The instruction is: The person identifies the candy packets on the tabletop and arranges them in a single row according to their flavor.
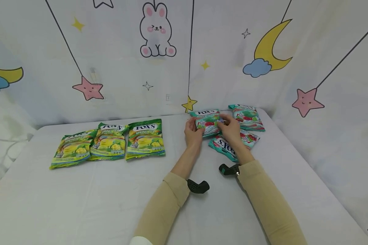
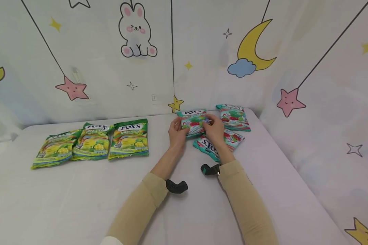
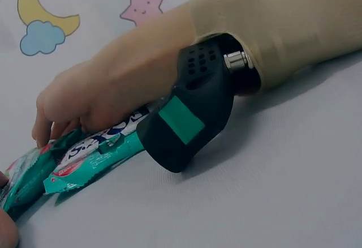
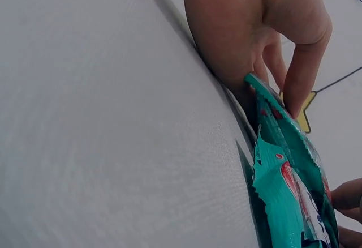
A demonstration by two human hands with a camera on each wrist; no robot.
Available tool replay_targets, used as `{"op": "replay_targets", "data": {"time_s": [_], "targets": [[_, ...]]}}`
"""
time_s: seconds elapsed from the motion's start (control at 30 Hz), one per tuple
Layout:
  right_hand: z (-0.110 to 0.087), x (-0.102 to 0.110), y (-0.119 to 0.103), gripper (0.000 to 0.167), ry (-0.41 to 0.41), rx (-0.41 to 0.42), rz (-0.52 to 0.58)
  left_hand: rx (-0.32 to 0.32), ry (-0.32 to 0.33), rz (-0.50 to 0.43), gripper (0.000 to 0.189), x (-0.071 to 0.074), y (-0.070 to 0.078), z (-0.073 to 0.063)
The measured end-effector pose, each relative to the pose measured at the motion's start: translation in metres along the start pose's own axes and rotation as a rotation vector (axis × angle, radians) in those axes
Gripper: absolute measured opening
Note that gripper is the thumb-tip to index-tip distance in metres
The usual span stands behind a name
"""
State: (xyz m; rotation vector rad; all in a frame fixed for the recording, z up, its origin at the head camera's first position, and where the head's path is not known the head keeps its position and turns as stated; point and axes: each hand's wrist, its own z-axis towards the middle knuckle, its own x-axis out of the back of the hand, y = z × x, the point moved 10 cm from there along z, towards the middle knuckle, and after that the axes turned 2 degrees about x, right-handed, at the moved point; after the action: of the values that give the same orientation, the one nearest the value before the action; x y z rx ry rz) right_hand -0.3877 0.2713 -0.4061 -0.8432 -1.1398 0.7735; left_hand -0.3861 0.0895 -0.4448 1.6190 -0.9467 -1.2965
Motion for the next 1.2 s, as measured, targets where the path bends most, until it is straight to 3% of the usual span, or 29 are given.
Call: {"op": "replay_targets", "data": {"time_s": [0.13,0.4,0.73,1.2], "targets": [[-0.002,-0.001,-0.003,0.041,0.018,0.013,-0.016,0.016,-0.012,0.011,0.064,0.002,-0.001,-0.001],[-0.003,-0.002,-0.011,0.04,-0.002,-0.045,0.031,0.025,-0.027,0.005,0.063,0.005,0.006,0.0],[-0.007,-0.004,-0.016,0.037,0.002,-0.075,0.002,0.023,-0.053,-0.005,0.064,0.011,0.014,0.0],[-0.014,-0.014,-0.018,0.038,-0.022,-0.119,0.023,0.047,-0.083,0.078,0.064,0.027,0.023,-0.004]]}}
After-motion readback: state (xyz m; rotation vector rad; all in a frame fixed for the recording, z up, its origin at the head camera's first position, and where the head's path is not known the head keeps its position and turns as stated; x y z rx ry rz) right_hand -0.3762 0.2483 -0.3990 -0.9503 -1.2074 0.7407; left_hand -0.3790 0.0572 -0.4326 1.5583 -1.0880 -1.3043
